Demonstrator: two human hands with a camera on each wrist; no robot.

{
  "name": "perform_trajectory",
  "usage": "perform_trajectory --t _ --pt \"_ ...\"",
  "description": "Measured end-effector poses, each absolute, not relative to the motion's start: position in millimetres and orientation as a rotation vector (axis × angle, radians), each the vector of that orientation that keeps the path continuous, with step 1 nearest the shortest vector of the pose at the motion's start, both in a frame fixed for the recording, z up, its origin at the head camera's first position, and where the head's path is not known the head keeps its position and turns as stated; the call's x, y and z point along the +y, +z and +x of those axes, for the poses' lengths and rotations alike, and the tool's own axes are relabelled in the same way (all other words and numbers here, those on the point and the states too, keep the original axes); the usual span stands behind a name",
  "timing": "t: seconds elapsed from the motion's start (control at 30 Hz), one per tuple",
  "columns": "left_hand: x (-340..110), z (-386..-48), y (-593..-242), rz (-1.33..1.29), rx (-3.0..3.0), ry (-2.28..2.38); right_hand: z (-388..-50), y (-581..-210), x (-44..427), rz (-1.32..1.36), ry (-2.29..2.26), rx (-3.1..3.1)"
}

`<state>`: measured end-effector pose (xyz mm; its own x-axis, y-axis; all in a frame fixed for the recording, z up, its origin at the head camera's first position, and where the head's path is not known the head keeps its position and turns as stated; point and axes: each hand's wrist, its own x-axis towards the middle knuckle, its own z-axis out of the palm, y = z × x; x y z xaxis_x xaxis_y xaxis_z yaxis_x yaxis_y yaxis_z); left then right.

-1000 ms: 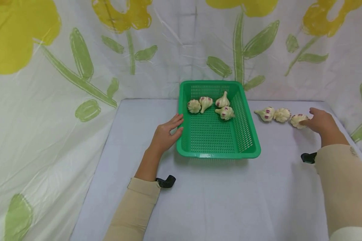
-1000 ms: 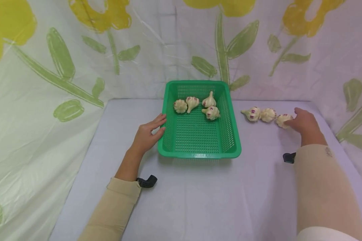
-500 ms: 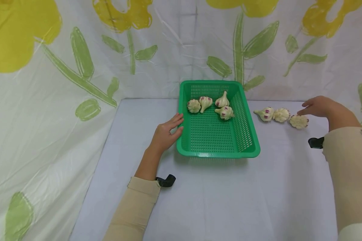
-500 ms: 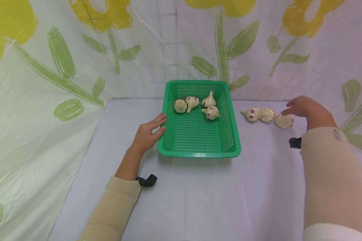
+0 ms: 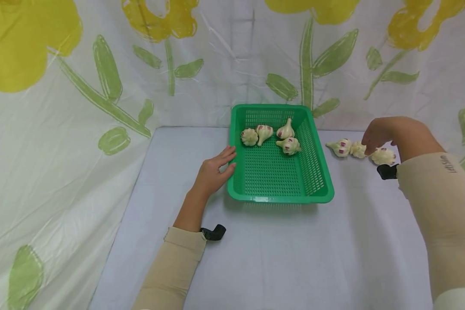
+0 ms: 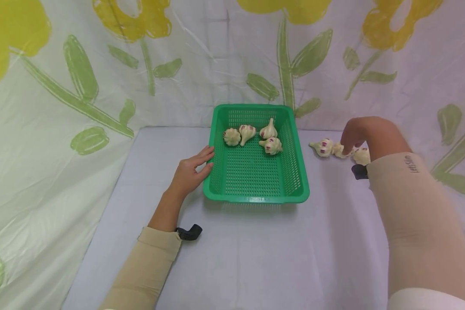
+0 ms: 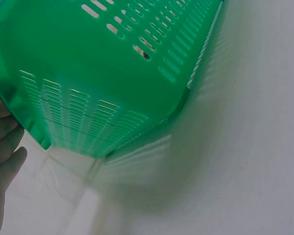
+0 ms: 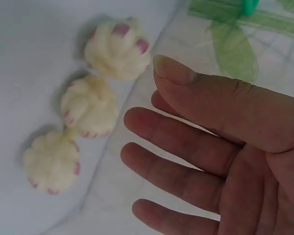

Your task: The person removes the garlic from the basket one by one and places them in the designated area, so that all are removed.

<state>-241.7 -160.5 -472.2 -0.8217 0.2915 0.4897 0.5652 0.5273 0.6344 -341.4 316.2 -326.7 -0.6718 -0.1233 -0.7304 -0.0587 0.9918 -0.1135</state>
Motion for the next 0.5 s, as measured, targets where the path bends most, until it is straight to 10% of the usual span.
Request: perform_trajectory --t 0.5 --pt "-162 -242 -473 -0.713 -2.452 -1.178 -339 -298 216 -0.427 -0.231 2.523"
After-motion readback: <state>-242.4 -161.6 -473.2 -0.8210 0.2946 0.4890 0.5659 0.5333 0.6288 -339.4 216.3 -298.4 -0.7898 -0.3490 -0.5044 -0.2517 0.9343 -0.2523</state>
